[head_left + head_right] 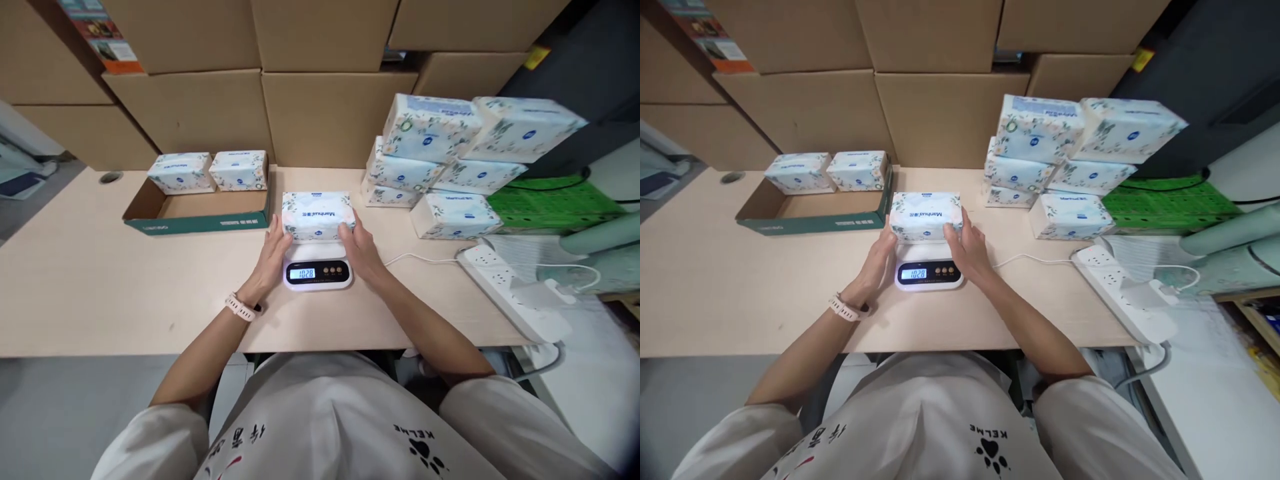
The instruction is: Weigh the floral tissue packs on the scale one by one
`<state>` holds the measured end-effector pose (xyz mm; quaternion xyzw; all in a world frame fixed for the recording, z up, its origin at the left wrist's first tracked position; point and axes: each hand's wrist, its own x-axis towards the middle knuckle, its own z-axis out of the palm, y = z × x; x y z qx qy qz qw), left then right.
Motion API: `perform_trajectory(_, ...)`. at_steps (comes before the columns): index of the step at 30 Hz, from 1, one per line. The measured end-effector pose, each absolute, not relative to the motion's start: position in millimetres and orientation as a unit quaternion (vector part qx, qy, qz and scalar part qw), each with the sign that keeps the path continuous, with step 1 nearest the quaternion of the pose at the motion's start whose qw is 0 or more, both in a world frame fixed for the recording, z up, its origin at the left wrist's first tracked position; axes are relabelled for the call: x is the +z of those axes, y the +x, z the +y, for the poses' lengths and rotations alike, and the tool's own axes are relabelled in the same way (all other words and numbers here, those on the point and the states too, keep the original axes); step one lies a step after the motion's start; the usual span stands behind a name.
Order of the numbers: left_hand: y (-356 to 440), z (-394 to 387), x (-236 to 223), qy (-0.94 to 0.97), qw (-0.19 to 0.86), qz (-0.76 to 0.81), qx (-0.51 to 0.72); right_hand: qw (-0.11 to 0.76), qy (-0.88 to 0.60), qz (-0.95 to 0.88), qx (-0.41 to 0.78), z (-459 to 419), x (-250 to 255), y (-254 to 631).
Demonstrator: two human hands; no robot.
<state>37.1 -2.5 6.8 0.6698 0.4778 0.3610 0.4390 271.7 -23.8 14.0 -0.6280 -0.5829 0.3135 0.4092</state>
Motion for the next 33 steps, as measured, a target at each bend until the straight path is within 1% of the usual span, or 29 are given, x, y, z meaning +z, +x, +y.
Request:
perform_trajectory(3,49.5,1.6,33.3,0.721,0.408,0.465,0.313,0.424,-0.644,-0.568,0.287,-22.7,27.6,284.1)
perform_trajectory(7,89.7,14.1,57.6,0.781,0.417,0.413,0.216,0.456,-0.693,-0.535,0.161,-23.3,32.0,332.1)
perform_trajectory(10,127.3,25.6,53.6,0.81,0.444,0.364,0.118,0.44,-0.741,-0.501,0.08,-22.8,18.4,372.7)
perform_trajectory(13,152.9,33.5,44.4,0.839,0.435,0.322,0.058,0.415,-0.768,-0.487,0.035,-23.3,0.2,394.9)
perform_trajectory(15,154.4,38.5,45.0,0.85,0.415,0.319,0.063,0.409,-0.756,-0.511,-0.019,-26.1,-6.3,396.5)
perform_trajectory(16,148.9,42.4,48.2,0.852,0.403,0.323,0.086,0.407,-0.745,-0.525,-0.052,-28.1,-6.4,394.1)
perform_trajectory(17,138.8,48.1,53.1,0.85,0.391,0.331,0.126,0.408,-0.734,-0.537,-0.08,-30.1,-4.3,390.1)
perform_trajectory(19,105.9,66.6,66.0,0.825,0.36,0.358,0.251,0.415,-0.711,-0.558,-0.104,-32.4,5.9,378.6)
perform_trajectory(21,61.1,94.2,78.5,0.754,0.319,0.403,0.409,0.434,-0.68,-0.587,-0.061,-28.2,21.6,363.3)
perform_trajectory(23,14.0,125.9,86.0,0.629,0.275,0.481,0.546,0.459,-0.635,-0.62,0.054,-13.3,39.0,343.6)
perform_trajectory(24,-7.2,140.7,87.0,0.554,0.262,0.529,0.587,0.465,-0.607,-0.632,0.127,-1.3,47.1,331.6)
perform_trajectory(26,-40.4,163.7,83.6,0.439,0.273,0.604,0.607,0.455,-0.549,-0.649,0.264,31.0,60.9,302.6)
perform_trajectory(28,-59.5,176.3,75.6,0.394,0.296,0.639,0.591,0.413,-0.52,-0.667,0.338,70.2,70.7,267.8)
perform_trajectory(30,-66.6,181.3,67.0,0.392,0.313,0.647,0.574,0.346,-0.544,-0.683,0.344,110.2,76.8,230.2)
perform_trajectory(33,-66.6,186.2,58.3,0.393,0.34,0.648,0.557,0.3,-0.56,-0.699,0.33,161.1,78.9,178.9)
